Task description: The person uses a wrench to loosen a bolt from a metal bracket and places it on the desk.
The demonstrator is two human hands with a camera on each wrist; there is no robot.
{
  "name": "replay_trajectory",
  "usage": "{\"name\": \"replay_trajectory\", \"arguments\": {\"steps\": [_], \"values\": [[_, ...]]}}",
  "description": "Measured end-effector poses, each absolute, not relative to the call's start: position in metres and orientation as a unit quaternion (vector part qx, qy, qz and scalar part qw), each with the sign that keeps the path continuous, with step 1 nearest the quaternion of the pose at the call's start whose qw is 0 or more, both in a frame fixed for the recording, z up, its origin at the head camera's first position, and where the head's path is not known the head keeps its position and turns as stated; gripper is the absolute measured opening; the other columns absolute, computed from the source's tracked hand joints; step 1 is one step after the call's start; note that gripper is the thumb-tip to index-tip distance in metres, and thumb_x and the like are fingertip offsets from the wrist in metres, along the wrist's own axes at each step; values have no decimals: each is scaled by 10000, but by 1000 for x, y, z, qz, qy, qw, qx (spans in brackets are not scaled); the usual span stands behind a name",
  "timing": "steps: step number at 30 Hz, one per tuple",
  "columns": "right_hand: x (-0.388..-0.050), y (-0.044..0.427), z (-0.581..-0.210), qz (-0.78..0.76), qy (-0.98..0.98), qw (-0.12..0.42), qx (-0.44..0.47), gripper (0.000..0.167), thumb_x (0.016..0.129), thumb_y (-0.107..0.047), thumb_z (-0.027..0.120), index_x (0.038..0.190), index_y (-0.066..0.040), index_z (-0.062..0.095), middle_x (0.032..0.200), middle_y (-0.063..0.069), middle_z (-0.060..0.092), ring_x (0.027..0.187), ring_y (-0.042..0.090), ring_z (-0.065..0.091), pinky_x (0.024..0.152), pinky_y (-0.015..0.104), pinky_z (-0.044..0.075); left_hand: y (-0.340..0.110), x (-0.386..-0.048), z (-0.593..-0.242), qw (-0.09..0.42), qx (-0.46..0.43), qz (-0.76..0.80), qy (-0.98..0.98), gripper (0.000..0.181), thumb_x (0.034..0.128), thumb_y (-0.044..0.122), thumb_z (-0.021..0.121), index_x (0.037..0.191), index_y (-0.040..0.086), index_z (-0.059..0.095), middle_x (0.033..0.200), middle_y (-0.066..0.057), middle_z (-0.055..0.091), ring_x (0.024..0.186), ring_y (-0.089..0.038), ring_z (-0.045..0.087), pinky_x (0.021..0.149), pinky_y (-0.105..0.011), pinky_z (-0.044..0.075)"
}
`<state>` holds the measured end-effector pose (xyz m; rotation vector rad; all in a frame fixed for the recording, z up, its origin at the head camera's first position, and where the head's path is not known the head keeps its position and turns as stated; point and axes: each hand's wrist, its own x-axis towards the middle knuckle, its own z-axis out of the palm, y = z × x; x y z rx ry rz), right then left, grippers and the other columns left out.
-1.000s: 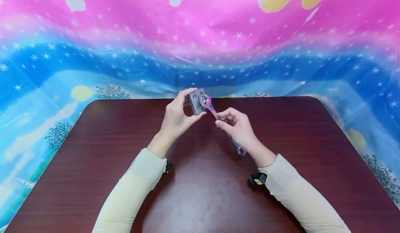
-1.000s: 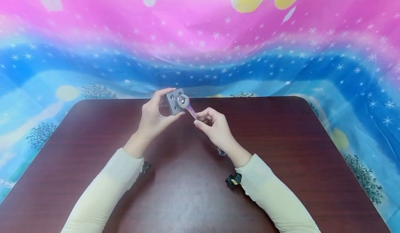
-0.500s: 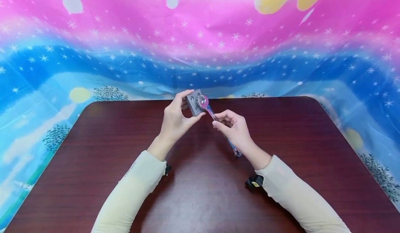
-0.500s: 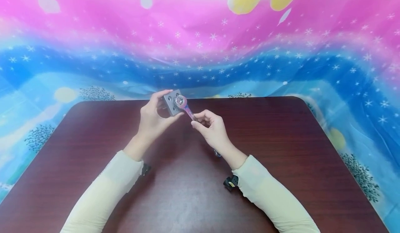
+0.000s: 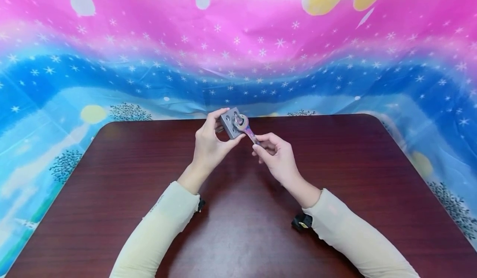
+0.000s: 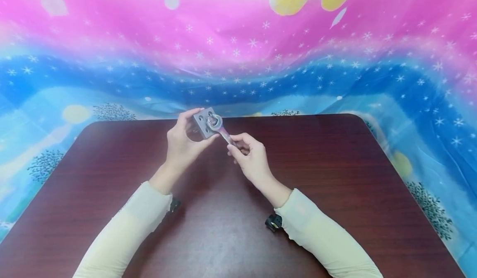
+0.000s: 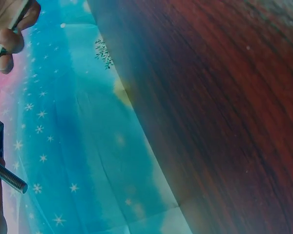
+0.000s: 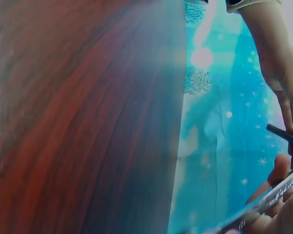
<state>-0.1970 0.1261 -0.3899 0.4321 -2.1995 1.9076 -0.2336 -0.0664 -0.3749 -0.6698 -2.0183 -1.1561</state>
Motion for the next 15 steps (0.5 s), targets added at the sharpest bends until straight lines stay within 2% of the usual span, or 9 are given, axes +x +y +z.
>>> {"name": "replay_trajectory", "arguments": {"steps": [4, 8, 13, 15], "values": [[-197, 127, -390, 632, -754, 112, 139, 199, 932, 5, 651, 1125, 49, 672, 842, 289, 681, 598, 33, 602, 513, 196, 472, -65, -232, -374, 358, -259, -440, -781, 737, 703, 130, 908, 1310, -1, 512, 1184, -152, 686, 971, -222, 727, 832, -276, 607], [-196, 128, -389, 626, -758, 110, 146, 212, 945, -26, 646, 1147, 32, 676, 863, 275, 692, 633, 24, 615, 516, 171, 437, -64, -230, -372, 364, -265, -438, -778, 730, 710, 124, 902, 1308, -16, 507, 1192, -166, 672, 968, -239, 730, 842, -279, 606], [-200, 130, -389, 632, -754, 97, 151, 229, 940, -22, 654, 1161, 29, 678, 900, 244, 699, 709, 46, 666, 563, 186, 502, -68, -231, -370, 339, -284, -445, -779, 743, 709, 134, 905, 1318, -10, 505, 1218, -153, 670, 970, -237, 737, 848, -292, 606], [-205, 134, -389, 635, -751, 85, 157, 235, 932, -13, 660, 1160, 37, 682, 905, 175, 717, 717, 60, 671, 580, 193, 524, -72, -232, -368, 313, -294, -455, -780, 756, 698, 126, 911, 1324, 4, 505, 1232, -141, 667, 980, -230, 735, 854, -298, 605]]}}
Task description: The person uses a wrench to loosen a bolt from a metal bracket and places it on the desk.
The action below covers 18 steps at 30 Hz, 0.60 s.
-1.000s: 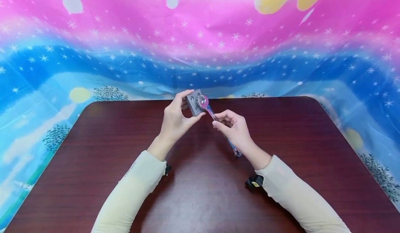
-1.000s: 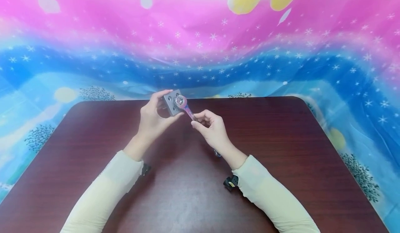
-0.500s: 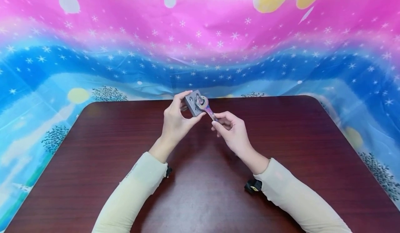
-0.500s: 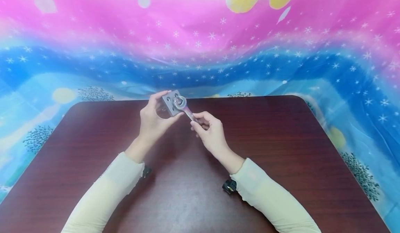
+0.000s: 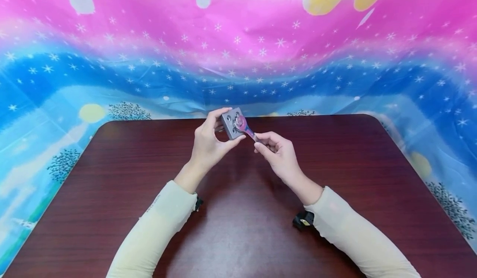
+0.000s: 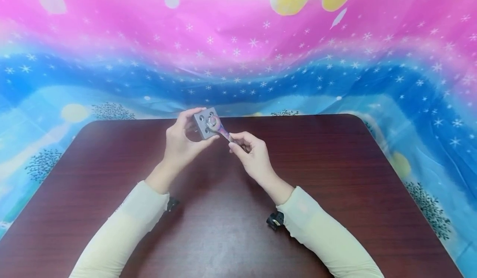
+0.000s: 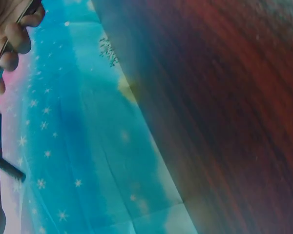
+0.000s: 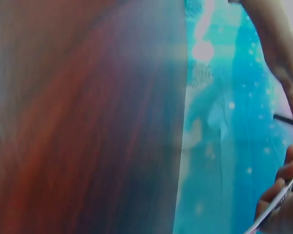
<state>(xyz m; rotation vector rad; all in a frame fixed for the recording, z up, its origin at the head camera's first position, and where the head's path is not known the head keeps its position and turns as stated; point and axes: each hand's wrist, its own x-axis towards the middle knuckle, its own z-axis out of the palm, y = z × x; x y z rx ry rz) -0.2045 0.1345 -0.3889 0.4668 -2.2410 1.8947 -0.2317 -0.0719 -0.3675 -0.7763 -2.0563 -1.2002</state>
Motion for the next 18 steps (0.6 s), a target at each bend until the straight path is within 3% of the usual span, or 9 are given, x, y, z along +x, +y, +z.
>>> {"name": "replay_trajectory", "arguments": {"steps": [5, 7, 13, 17, 18], "values": [[-222, 151, -385, 629, -753, 42, 189, 245, 906, -4, 689, 1145, 49, 694, 873, -100, 733, 705, 84, 641, 582, 204, 519, -85, -233, -358, 224, -330, -479, -782, 751, 672, 88, 920, 1307, 38, 523, 1227, -114, 686, 993, -207, 727, 874, -291, 598], [-230, 159, -383, 621, -756, 22, 208, 255, 894, -5, 704, 1142, 54, 696, 891, -147, 729, 744, 90, 651, 618, 210, 541, -89, -233, -354, 180, -343, -486, -783, 732, 672, 83, 919, 1295, 48, 535, 1208, -109, 692, 991, -207, 728, 880, -292, 596], [-252, 180, -382, 588, -768, -29, 253, 270, 884, -53, 736, 1141, 28, 715, 973, -32, 738, 803, 122, 659, 698, 248, 576, -92, -235, -346, 60, -349, -490, -796, 713, 687, 101, 914, 1299, 95, 548, 1173, -81, 683, 999, -182, 724, 895, -285, 589], [-262, 185, -382, 566, -767, -51, 298, 251, 873, -24, 738, 1108, 58, 717, 956, -42, 750, 804, 128, 654, 677, 235, 549, -95, -235, -344, -2, -365, -475, -801, 726, 683, 117, 920, 1304, 105, 545, 1168, -72, 682, 1021, -180, 711, 892, -313, 593], [-263, 187, -382, 559, -768, -57, 309, 245, 866, -14, 742, 1097, 64, 719, 939, -96, 746, 804, 135, 651, 674, 235, 544, -95, -235, -344, -19, -374, -470, -799, 729, 682, 121, 922, 1305, 102, 544, 1169, -73, 682, 1021, -183, 710, 886, -320, 595]]}}
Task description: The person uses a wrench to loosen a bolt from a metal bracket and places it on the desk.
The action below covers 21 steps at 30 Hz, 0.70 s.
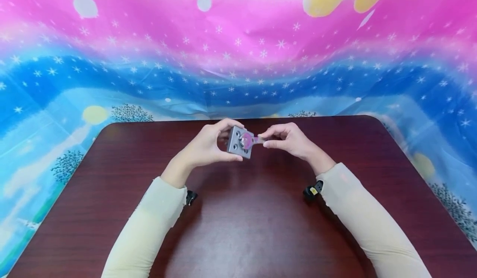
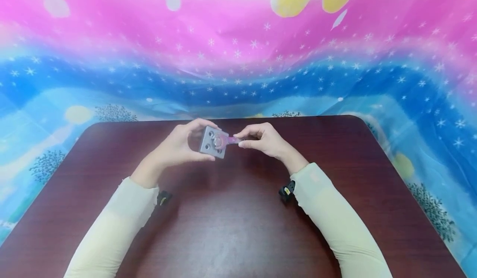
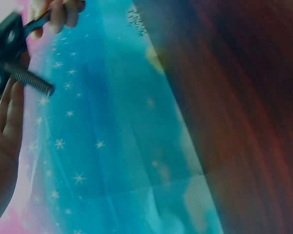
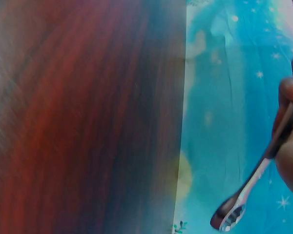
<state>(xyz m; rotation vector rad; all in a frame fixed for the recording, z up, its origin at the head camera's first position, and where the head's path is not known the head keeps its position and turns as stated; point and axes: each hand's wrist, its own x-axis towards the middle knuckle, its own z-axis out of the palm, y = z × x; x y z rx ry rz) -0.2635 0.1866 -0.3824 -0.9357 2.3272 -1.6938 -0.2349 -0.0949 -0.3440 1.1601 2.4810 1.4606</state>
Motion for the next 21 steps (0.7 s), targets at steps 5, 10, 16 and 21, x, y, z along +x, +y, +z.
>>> {"name": "replay_trajectory", "arguments": {"steps": [5, 10, 16, 21], "values": [[-269, 191, -379, -510, 786, 77, -340, 214, 849, -25, 762, 1060, 9, 755, 910, -51, 750, 791, 177, 624, 666, 250, 520, -96, -233, -343, 81, 395, 444, 800, 736, 682, 163, 928, 1307, 105, 544, 1139, -70, 693, 982, -176, 704, 852, -326, 607], [-266, 194, -377, -484, 801, 48, -349, 219, 872, -27, 738, 1091, -39, 743, 973, 59, 753, 863, 114, 657, 750, 252, 536, -96, -234, -348, 70, 377, 472, 794, 733, 671, 115, 928, 1302, 111, 556, 1133, -76, 699, 986, -179, 708, 856, -323, 609], [-249, 199, -374, -475, 824, 17, -307, 274, 927, -19, 668, 1193, -19, 601, 1011, 122, 693, 878, 86, 629, 767, 197, 511, -98, -235, -350, -4, 361, 487, 795, 731, 666, 116, 930, 1302, 95, 570, 1154, -63, 689, 1005, -167, 703, 891, -320, 595], [-233, 207, -375, -493, 825, -31, -272, 234, 918, 18, 661, 1145, -2, 606, 1050, 131, 688, 927, 31, 641, 815, 136, 536, -99, -232, -350, -29, 347, 482, 804, 729, 677, 131, 926, 1312, 139, 568, 1173, -36, 679, 991, -148, 692, 916, -302, 584]]}}
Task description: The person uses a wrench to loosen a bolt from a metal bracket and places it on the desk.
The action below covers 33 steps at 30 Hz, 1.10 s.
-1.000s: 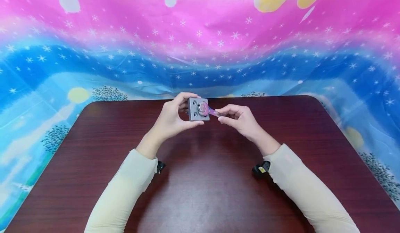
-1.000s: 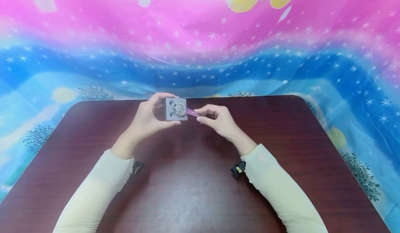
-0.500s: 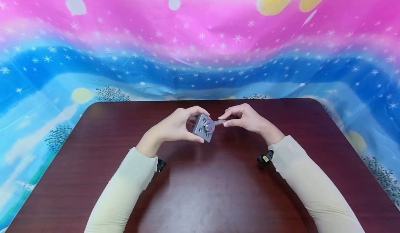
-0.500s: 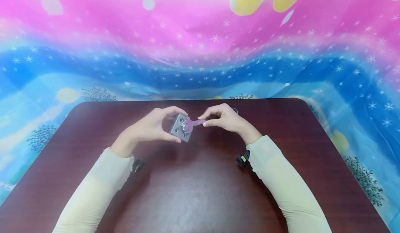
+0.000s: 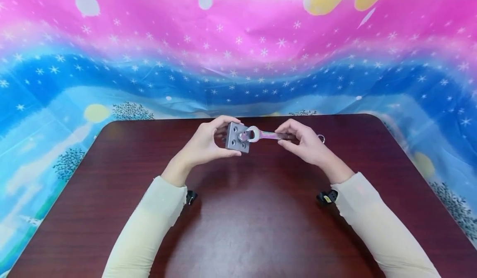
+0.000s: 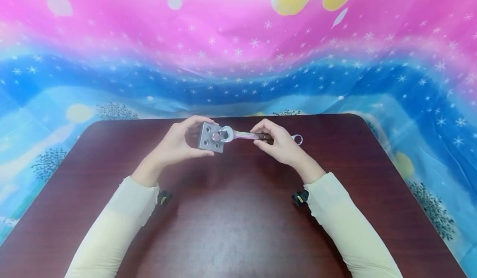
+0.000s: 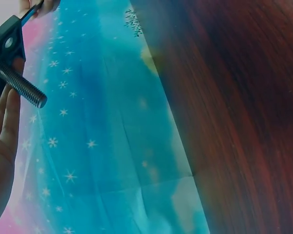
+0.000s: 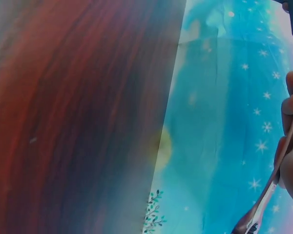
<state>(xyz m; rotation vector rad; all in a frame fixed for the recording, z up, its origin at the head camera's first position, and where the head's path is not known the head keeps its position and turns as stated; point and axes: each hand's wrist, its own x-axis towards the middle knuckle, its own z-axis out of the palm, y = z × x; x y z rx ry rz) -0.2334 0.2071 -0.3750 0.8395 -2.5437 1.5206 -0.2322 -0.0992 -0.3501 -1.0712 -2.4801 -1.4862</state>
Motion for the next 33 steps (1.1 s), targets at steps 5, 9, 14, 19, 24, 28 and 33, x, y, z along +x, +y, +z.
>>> {"name": "replay_trajectory", "arguments": {"steps": [5, 9, 14, 19, 24, 28, 33], "values": [[-222, 210, -379, 525, -810, 89, 247, 215, 892, 57, 678, 1104, 34, 651, 990, -11, 734, 903, 6, 685, 798, 130, 561, -98, -231, -352, 75, -333, -488, -803, 740, 679, 104, 920, 1324, 133, 558, 1194, -63, 683, 991, -168, 703, 904, -309, 590], [-211, 202, -382, 537, -803, 111, 232, 227, 891, 55, 681, 1116, 43, 659, 961, 127, 759, 850, 9, 693, 703, 127, 546, -94, -234, -355, 143, -337, -493, -789, 739, 668, 58, 916, 1312, 89, 555, 1195, -95, 698, 947, -190, 718, 847, -322, 605], [-203, 187, -386, 571, -780, 114, 229, 240, 883, 106, 659, 1122, 89, 644, 945, 309, 711, 829, -14, 696, 664, 127, 536, -88, -237, -356, 195, -338, -481, -785, 729, 675, 58, 912, 1307, 68, 548, 1204, -113, 700, 944, -202, 721, 816, -333, 614], [-202, 177, -389, 581, -774, 120, 221, 243, 889, 77, 670, 1132, 73, 661, 962, 290, 723, 849, 13, 712, 690, 132, 549, -82, -237, -356, 213, -326, -483, -784, 736, 680, 73, 912, 1316, 59, 542, 1240, -109, 690, 998, -208, 710, 843, -335, 611], [-202, 170, -390, 586, -772, 109, 218, 250, 894, 64, 671, 1144, 68, 658, 983, 282, 726, 847, -11, 702, 713, 138, 565, -80, -234, -357, 226, -324, -486, -780, 750, 675, 76, 916, 1322, 62, 538, 1253, -101, 688, 1020, -197, 705, 860, -327, 607], [-203, 166, -391, 603, -759, 96, 226, 256, 886, 90, 665, 1142, 92, 652, 1011, 305, 713, 852, 53, 723, 725, 159, 583, -79, -233, -357, 225, -329, -491, -775, 752, 669, 77, 920, 1318, 64, 541, 1236, -106, 695, 1008, -195, 707, 856, -322, 607], [-207, 167, -391, 616, -749, 83, 229, 263, 869, 118, 668, 1132, 114, 658, 1071, 316, 697, 859, 142, 744, 744, 195, 601, -82, -233, -354, 190, -345, -494, -775, 748, 669, 95, 923, 1312, 78, 542, 1219, -90, 702, 1001, -176, 709, 875, -292, 597]]}}
